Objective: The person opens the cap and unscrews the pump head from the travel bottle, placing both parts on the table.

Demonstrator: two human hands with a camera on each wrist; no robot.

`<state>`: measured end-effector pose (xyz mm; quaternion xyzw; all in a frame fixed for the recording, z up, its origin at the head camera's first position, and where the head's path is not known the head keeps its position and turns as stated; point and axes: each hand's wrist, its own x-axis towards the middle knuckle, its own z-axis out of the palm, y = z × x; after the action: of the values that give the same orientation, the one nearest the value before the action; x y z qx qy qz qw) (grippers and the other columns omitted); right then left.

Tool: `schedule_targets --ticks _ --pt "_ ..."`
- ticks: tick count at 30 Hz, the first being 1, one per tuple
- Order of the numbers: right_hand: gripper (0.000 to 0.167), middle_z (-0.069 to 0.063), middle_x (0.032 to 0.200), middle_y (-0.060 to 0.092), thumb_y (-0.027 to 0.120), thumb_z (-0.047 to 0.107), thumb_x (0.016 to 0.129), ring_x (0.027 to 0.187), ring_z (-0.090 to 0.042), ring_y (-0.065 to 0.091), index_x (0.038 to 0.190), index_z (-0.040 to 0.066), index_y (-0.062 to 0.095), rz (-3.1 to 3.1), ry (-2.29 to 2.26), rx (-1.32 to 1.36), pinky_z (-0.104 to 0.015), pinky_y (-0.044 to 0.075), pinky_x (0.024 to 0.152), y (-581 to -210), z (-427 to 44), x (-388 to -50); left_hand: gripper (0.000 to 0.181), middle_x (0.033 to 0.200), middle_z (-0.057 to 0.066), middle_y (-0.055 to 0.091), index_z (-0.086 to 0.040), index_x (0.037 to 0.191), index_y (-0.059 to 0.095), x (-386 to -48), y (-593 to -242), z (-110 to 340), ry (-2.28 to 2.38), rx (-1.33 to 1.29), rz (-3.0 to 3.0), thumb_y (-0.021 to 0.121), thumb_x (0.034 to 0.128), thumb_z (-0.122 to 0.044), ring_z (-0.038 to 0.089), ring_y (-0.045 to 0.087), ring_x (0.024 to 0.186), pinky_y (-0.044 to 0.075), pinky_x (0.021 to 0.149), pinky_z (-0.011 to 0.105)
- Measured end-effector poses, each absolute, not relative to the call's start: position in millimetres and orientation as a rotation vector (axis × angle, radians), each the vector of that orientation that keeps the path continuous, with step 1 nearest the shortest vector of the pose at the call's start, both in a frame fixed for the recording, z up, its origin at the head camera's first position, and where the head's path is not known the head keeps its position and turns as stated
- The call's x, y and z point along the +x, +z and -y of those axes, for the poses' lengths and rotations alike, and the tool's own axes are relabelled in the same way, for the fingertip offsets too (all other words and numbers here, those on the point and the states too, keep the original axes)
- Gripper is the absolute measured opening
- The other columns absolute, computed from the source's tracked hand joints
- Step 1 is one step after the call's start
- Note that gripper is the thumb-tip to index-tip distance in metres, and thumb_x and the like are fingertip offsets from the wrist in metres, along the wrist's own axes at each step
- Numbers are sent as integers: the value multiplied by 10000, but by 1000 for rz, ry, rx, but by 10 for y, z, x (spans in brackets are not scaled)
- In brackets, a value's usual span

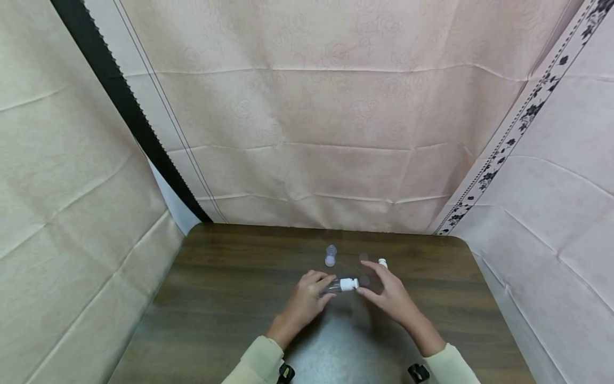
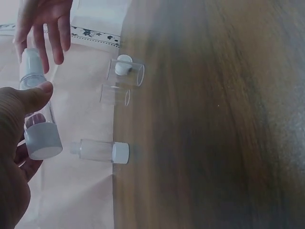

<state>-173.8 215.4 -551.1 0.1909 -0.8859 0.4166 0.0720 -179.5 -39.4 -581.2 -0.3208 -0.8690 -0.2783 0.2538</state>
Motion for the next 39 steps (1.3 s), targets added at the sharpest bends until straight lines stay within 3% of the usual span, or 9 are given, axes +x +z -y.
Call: schedule_targets --ticks 7,16,23,28,39 --pt "514 -169 1354 649 796 181 919 1182 -394 665 1385 111 589 2574 1710 459 -358 580 960 -5546 -2044 -1719 449 1069 -14 718 -133 1204 765 -1775 -5777 342 -589 -899 2376 913 795 -245 140 644 970 552 833 304" --pt "366 -110 1214 714 779 175 934 1069 -212 699 1281 130 671 2602 1731 299 -229 571 868 -5556 -1929 -1694 402 1054 -13 714 -125 1171 767 -1767 -5743 301 -500 -924 2344 893 821 -276 135 631 948 523 781 295" --pt "288 -108 1146 737 789 141 919 924 -90 635 1195 96 718 2631 1656 271 -210 548 796 -5591 -1902 -1693 371 1040 -2 708 -123 1151 771 -1754 -5720 275 -448 -930 2319 890 829 -264 126 626 933 528 768 284" --pt "237 -53 1045 718 784 178 927 832 -100 596 1151 120 734 2667 1673 284 -226 519 705 -5652 -1900 -1693 373 1041 7 713 -122 1154 771 -1749 -5717 257 -424 -930 2319 899 820 -227 123 631 919 531 751 274" --pt "207 -130 1050 708 772 80 918 844 -123 590 1120 48 736 2580 1791 243 -220 519 700 -5668 -1862 -1664 340 1023 26 728 -96 1138 781 -1752 -5707 223 -313 -939 2272 888 828 -185 133 641 894 534 736 273"
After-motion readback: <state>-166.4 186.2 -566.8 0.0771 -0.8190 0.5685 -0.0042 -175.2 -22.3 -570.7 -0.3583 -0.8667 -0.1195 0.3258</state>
